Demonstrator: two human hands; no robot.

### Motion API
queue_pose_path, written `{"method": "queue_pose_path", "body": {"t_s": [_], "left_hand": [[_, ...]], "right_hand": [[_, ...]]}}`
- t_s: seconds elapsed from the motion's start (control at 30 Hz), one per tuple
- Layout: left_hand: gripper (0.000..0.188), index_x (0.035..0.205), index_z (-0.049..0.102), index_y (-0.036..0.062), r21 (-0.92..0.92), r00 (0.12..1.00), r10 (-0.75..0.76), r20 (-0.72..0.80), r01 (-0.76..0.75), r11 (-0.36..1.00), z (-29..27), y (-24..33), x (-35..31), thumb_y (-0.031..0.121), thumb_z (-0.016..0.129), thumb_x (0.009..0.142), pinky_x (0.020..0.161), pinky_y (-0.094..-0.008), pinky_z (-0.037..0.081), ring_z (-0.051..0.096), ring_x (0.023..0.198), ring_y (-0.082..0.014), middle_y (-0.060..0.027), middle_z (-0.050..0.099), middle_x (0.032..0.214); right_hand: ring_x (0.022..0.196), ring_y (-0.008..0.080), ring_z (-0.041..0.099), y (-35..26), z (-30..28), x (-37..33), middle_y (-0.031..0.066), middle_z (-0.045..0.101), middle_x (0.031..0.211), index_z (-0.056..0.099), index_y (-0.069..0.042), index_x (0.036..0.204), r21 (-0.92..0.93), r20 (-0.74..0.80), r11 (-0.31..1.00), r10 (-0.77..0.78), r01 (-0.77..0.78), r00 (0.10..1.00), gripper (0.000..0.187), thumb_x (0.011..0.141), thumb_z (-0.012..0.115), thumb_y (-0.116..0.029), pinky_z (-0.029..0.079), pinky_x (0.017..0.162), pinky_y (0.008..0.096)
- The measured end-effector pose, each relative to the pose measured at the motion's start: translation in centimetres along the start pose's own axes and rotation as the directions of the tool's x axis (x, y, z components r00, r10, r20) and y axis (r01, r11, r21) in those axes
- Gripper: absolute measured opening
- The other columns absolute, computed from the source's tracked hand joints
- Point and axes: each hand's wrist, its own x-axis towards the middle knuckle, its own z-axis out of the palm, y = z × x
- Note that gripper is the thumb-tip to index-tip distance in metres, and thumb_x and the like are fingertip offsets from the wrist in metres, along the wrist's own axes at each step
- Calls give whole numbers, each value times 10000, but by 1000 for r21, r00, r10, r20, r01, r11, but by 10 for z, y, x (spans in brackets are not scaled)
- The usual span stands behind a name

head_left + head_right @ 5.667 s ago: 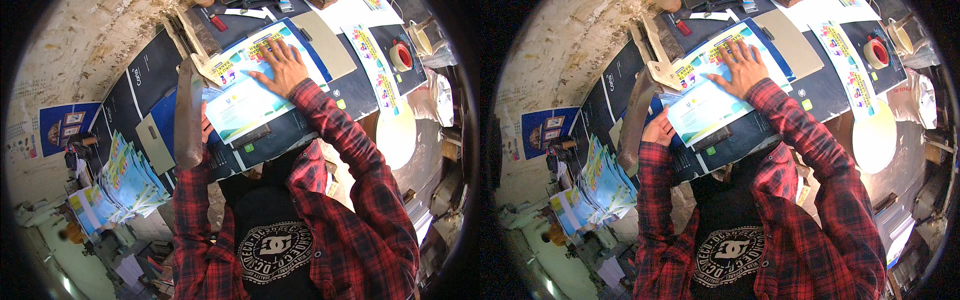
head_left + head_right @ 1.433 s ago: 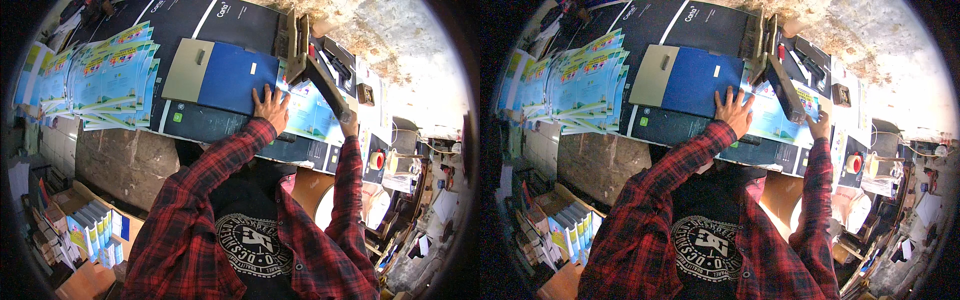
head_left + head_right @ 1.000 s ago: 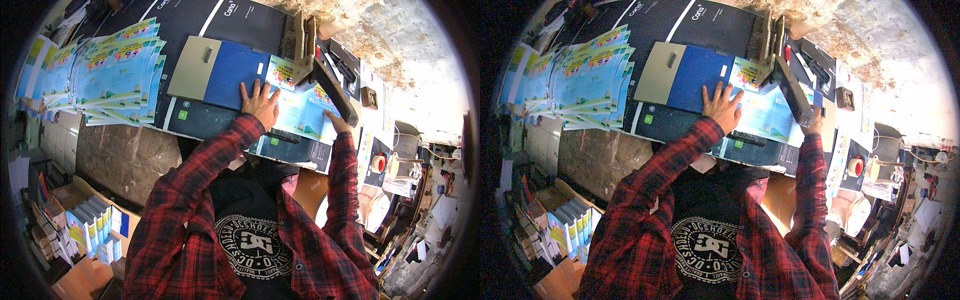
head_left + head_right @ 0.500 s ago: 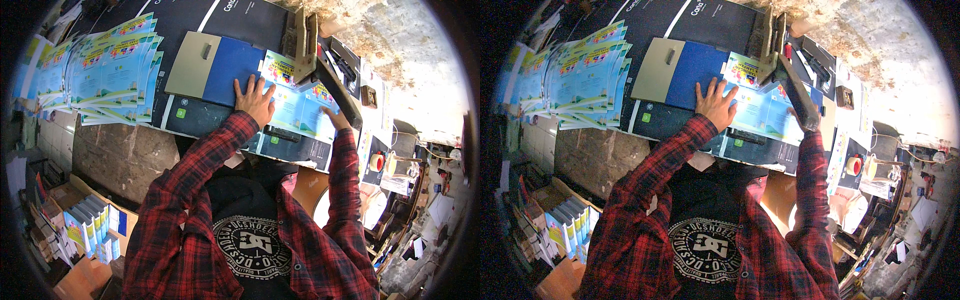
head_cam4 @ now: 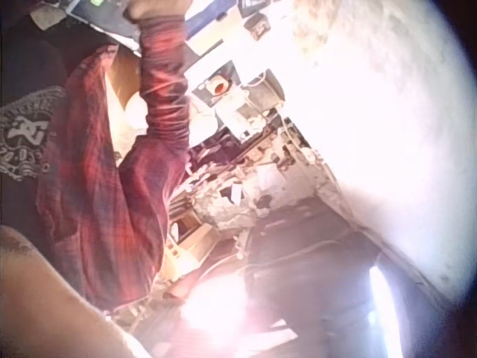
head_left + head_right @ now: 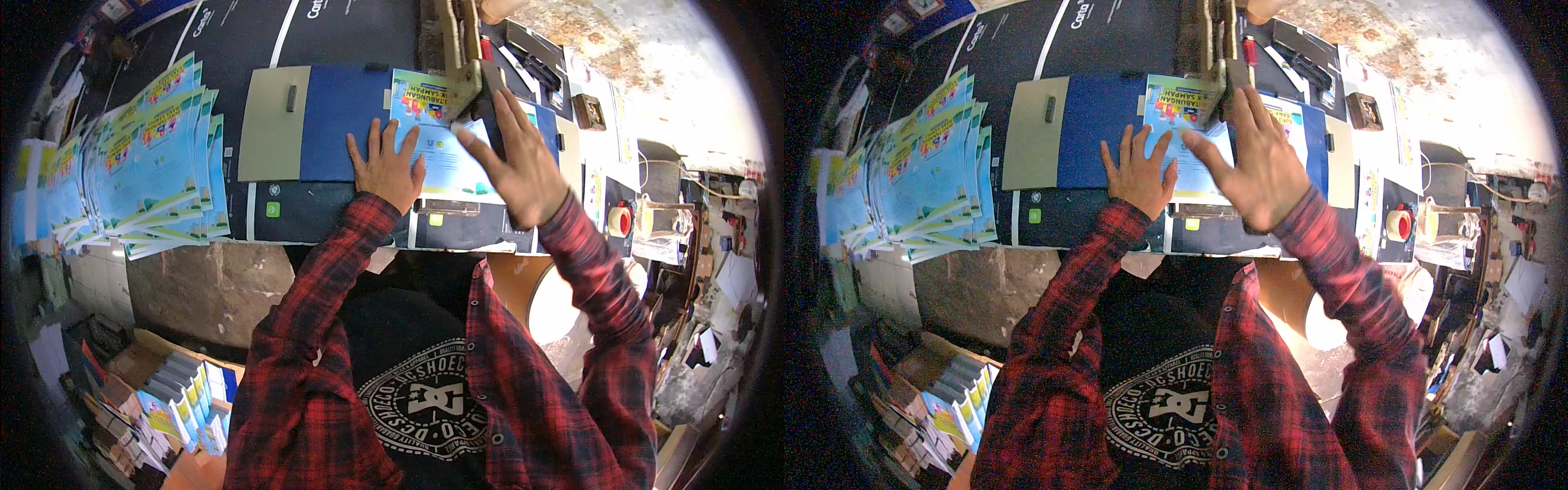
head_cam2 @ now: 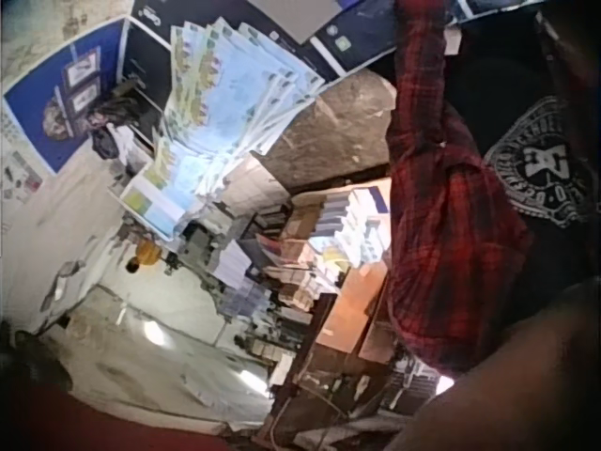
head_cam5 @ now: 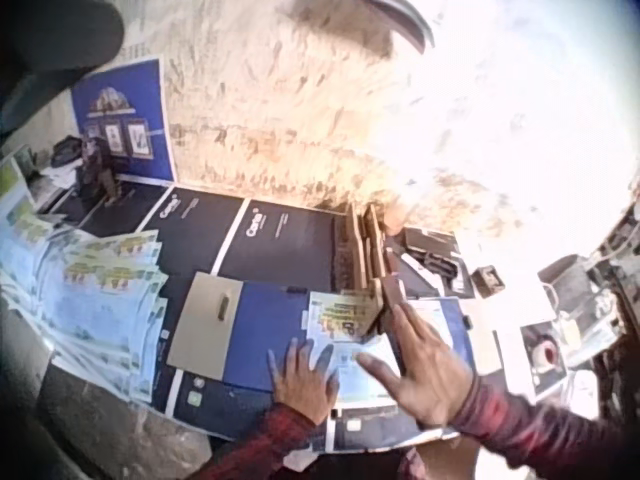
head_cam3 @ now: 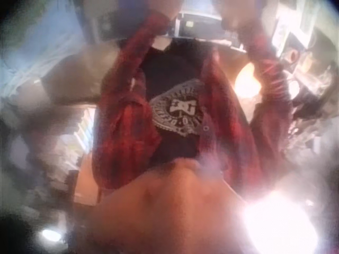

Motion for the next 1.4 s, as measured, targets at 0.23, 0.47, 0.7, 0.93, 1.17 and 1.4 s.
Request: {"method": "queue_pose_path", "body": {"t_s": [0.23, 0.47, 0.7, 0.93, 1.17, 1.4], "left_hand": [[556, 1410, 473, 200, -33, 1000, 3, -7, -4, 999, -9, 1, -2, 341, 566, 881, 1083, -716, 147, 289, 1400, -391, -147, 421, 1415], [481, 1382, 508, 209, -46, 1000, -20, -24, 19, 999, -2, 4, 0, 330, 530, 917, 1100, -703, 119, 306, 1396, -385, -145, 421, 1431], [373, 1245, 647, 178, -84, 952, -302, -43, 298, 951, -12, 4, 13, 327, 538, 921, 1093, -667, 196, 356, 1343, -358, -114, 504, 1327], [366, 1131, 696, 76, -233, 858, -489, 159, 514, 826, -26, 2, 36, 312, 563, 885, 989, -553, 394, 526, 1152, -368, -122, 614, 1177], [407, 1232, 599, -12, -722, 652, -376, 658, 689, -68, -26, -43, 51, 226, 689, 915, 870, -345, 534, 653, 1004, -206, -112, 673, 1127], [345, 1188, 613, 49, -614, 513, -507, 693, 789, -40, -75, -119, 38, 270, 666, 929, 875, -339, 531, 659, 1013, -190, -95, 689, 1135]], "right_hand": [[1398, 465, 306, -22, 83, -29, 315, 243, 1531, 211, 79, 1493, 174, -293, 977, 170, -123, 941, 984, 790, 703, -403, 288, 1129, 491], [1276, 495, 458, -14, 28, -23, 363, 387, 1416, 389, 116, 1392, 315, -264, 948, 136, -48, 955, 816, 773, 755, -268, 439, 1012, 435], [917, 389, 666, 62, -25, 25, 203, 685, 1030, 673, -210, 1179, 549, -319, 828, 78, 117, 945, 377, 966, 487, -459, 521, 792, 410], [1219, 358, 534, 157, 120, -93, 246, 538, 1334, 450, 44, 1368, 106, -145, 865, 502, -491, 852, 855, 771, 757, -485, 402, 1025, 474], [1233, 435, 483, 112, 122, -97, 268, 490, 1384, 521, -111, 1382, 141, -186, 833, 553, -535, 812, 724, 790, 739, -466, 401, 1016, 504], [1427, 402, 278, 40, 140, -55, 233, 319, 1529, 429, -86, 1446, 170, -57, 888, 443, -428, 895, 720, 872, 645, -462, 257, 1135, 555]]}}
